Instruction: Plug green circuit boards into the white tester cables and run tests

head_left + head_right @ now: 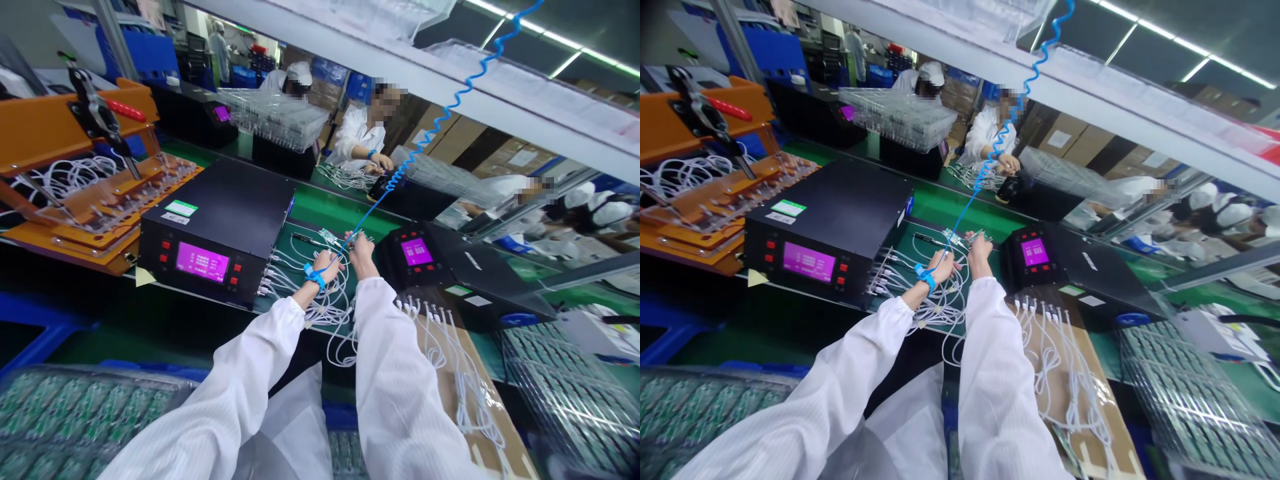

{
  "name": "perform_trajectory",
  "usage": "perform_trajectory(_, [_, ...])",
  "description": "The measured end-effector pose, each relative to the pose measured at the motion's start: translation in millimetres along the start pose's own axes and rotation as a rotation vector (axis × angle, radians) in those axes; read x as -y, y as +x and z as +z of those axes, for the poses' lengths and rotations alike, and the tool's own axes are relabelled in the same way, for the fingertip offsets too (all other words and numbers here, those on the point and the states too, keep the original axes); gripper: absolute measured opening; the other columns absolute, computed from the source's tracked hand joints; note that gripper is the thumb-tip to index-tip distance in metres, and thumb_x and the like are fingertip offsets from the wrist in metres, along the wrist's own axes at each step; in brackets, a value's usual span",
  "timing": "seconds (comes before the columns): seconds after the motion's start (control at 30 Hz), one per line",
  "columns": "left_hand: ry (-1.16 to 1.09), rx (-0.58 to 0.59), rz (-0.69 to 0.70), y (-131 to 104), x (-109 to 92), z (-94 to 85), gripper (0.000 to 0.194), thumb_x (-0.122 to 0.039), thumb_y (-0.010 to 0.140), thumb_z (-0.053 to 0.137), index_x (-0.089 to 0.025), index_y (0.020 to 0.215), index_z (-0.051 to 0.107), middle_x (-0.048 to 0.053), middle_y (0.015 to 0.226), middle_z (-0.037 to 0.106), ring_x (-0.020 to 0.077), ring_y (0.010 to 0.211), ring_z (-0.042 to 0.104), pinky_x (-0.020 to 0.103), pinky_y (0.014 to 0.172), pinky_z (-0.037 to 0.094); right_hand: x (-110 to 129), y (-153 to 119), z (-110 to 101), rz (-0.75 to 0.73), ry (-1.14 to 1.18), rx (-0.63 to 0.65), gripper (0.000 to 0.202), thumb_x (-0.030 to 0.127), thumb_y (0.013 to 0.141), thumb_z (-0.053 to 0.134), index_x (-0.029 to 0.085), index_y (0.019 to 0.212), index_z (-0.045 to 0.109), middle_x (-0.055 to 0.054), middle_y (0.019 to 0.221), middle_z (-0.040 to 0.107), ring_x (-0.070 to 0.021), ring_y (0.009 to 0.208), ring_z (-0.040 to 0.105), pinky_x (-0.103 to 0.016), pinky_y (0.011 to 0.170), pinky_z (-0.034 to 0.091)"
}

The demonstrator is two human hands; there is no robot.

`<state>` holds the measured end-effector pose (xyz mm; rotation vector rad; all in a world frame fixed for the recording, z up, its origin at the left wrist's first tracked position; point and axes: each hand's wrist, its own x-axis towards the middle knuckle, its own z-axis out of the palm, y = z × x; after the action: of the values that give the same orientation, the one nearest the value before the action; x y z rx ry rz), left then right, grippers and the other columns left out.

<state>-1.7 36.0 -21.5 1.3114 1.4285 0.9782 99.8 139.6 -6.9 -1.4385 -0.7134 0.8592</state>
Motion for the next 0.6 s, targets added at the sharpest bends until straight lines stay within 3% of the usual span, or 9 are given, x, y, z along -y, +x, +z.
perform_trajectory(0.1, [0.018,-0.025,-0.018,1.3,5.0,-9.2,0.017,-0.016,0.097,0.044,-0.022,0.101,0.059,0.005,0.093,0.079,0.0194,0.083,0.073,0.035,0.086,0.055,0.2,-3.0,7.3,-0.056,-0.002,0.118,0.018,0.018,0.091,0.06,0.021,0.078,0.049,0.0,0.072,0.064,-0.0113,0.064,0.065,-0.021,0.057,0.054])
perform_trajectory(0.17, [0.062,-0.041,-0.023,0.7,7.6,-18.0,0.013,-0.016,0.092,0.054,-0.021,0.104,0.059,0.01,0.102,0.077,0.0237,0.099,0.073,0.038,0.094,0.053,-3.9,-7.5,19.1,-0.095,-0.035,0.195,0.017,0.016,0.085,0.066,0.02,0.078,0.05,0.002,0.07,0.064,-0.0104,0.06,0.061,-0.021,0.055,0.053])
perform_trajectory(0.33, [0.16,-0.083,-0.037,-13.4,7.7,-38.0,0.031,-0.022,0.087,0.064,-0.013,0.117,0.059,0.024,0.121,0.068,0.0347,0.123,0.065,0.043,0.104,0.048,-20.0,-23.4,59.8,-0.239,-0.18,0.414,0.02,0.007,0.07,0.073,0.019,0.083,0.063,0.005,0.071,0.066,-0.0113,0.067,0.058,-0.021,0.066,0.051])
perform_trajectory(0.5, [0.152,-0.192,0.006,-19.8,-0.3,-53.3,0.06,-0.021,0.09,0.059,-0.005,0.145,0.044,0.029,0.138,0.058,0.0329,0.135,0.056,0.038,0.112,0.043,-26.3,-36.8,79.5,-0.699,-0.93,0.71,0.013,0.014,0.074,0.076,0.019,0.082,0.067,-0.006,0.088,0.07,-0.0205,0.083,0.065,-0.03,0.08,0.05])
perform_trajectory(0.6, [0.074,-0.294,0.018,-9.3,-3.3,-61.7,0.06,-0.027,0.098,0.049,-0.007,0.153,0.037,0.027,0.142,0.056,0.0297,0.131,0.06,0.036,0.107,0.048,-19.4,-38.5,70.3,-0.791,-1.06,0.753,0.014,0.013,0.077,0.072,0.019,0.089,0.069,-0.012,0.1,0.071,-0.025,0.087,0.067,-0.033,0.08,0.05])
